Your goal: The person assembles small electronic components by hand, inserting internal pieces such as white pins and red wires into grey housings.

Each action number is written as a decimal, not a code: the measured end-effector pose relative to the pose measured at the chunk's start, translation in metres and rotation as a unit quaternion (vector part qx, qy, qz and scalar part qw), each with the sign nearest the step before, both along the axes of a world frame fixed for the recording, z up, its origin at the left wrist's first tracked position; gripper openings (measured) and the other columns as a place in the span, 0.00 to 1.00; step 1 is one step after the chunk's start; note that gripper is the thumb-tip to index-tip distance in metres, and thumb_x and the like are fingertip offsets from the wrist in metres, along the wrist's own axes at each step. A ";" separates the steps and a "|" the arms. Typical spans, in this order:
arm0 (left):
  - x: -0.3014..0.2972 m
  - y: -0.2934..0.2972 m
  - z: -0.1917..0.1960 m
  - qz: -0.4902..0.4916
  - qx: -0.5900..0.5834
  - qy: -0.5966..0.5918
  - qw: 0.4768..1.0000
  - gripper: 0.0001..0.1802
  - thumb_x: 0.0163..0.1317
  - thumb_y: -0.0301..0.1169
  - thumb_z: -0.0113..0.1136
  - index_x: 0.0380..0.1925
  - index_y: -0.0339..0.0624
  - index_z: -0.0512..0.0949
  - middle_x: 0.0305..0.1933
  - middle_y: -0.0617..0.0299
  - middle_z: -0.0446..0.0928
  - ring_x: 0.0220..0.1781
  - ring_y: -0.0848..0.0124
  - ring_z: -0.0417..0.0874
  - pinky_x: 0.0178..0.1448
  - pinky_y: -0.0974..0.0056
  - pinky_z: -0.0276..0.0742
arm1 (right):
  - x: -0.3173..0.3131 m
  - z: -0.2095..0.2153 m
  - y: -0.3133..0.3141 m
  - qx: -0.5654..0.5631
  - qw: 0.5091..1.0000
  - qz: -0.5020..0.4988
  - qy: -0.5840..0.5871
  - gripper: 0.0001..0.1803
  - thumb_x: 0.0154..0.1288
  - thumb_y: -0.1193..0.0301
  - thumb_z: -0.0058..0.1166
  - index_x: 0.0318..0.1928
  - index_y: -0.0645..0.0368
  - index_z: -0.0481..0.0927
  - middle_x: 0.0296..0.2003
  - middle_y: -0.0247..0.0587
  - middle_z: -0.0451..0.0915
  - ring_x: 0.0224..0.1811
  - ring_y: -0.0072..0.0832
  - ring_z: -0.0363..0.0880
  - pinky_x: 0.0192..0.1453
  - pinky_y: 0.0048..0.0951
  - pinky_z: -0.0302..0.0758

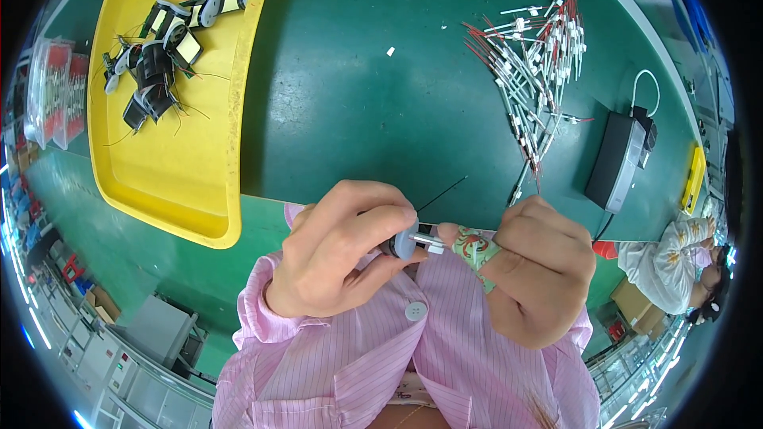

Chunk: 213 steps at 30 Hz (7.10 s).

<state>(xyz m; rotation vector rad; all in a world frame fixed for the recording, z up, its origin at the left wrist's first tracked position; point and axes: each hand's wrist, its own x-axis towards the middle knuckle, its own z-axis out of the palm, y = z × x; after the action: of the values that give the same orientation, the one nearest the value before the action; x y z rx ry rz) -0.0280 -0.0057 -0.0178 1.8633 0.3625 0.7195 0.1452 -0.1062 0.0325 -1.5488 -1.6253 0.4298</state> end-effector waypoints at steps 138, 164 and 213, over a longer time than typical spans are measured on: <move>0.010 -0.008 -0.003 -0.076 -0.133 -0.122 0.981 0.38 0.48 0.18 0.70 0.60 0.36 0.64 0.62 0.30 0.65 0.61 0.43 0.73 0.58 0.51 0.74 | -0.005 -0.010 0.003 -0.012 0.901 -0.073 0.428 0.07 0.52 0.84 0.61 0.33 0.70 0.78 0.39 0.55 0.79 0.34 0.30 0.82 0.37 0.27 0.79; 0.007 -0.007 -0.004 -0.090 -0.084 -0.099 0.987 0.29 0.57 0.31 0.66 0.55 0.37 0.63 0.58 0.27 0.67 0.55 0.43 0.77 0.51 0.49 0.79 | 0.010 -0.007 0.002 0.023 0.955 0.042 0.291 0.12 0.54 0.77 0.64 0.29 0.69 0.72 0.33 0.58 0.77 0.32 0.44 0.85 0.37 0.36 0.87; 0.006 -0.002 -0.004 -0.100 -0.048 -0.097 0.989 0.28 0.46 0.23 0.69 0.47 0.26 0.69 0.50 0.29 0.74 0.45 0.43 0.82 0.44 0.52 0.83 | 0.008 0.003 0.009 0.031 0.991 0.016 0.131 0.09 0.43 0.80 0.66 0.21 0.63 0.76 0.31 0.48 0.83 0.22 0.25 0.81 0.23 0.19 0.78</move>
<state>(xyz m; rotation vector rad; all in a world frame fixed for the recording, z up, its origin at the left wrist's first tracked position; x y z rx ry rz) -0.0225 -0.0080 -0.0217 1.6934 0.0823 0.7264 0.1533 -0.0976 0.0351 -1.3584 -1.4484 0.5697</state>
